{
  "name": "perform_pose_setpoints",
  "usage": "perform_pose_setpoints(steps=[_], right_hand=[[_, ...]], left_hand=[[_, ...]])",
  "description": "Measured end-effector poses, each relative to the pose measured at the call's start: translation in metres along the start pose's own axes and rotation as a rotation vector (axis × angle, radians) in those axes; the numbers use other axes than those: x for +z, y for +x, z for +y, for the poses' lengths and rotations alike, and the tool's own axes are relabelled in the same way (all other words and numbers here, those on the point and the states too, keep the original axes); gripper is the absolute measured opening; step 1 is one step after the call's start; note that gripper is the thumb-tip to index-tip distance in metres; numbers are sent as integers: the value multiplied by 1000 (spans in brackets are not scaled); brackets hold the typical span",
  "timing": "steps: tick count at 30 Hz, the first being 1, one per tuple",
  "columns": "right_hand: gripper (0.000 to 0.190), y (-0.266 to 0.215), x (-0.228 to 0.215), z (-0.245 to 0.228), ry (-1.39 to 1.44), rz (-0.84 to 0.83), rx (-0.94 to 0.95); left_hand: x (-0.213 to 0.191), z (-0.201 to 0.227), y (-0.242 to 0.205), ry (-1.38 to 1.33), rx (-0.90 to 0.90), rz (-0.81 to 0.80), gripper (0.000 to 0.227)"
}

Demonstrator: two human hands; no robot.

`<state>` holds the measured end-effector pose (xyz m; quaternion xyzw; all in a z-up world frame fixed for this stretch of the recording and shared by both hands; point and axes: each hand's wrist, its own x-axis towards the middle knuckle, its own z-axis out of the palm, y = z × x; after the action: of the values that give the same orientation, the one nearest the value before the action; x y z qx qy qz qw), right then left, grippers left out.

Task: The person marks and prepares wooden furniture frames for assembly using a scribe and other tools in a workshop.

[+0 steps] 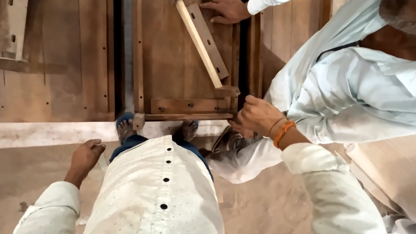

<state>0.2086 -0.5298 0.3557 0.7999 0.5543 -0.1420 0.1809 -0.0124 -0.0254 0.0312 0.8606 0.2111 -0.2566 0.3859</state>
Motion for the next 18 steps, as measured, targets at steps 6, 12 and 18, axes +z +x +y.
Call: perform_pose_setpoints(steps=[6,12,18], right_hand=[[29,4,-8,1,114,-154,224],[74,18,-50,-6,527,-468,1021],[56,1,-5,-12,510,-196,783]], left_hand=[[-9,10,-4,-32,-59,-26,50],[-14,-1,-9,-72,-80,-17,50],[-17,-8,-13,-77,-115,26,48]])
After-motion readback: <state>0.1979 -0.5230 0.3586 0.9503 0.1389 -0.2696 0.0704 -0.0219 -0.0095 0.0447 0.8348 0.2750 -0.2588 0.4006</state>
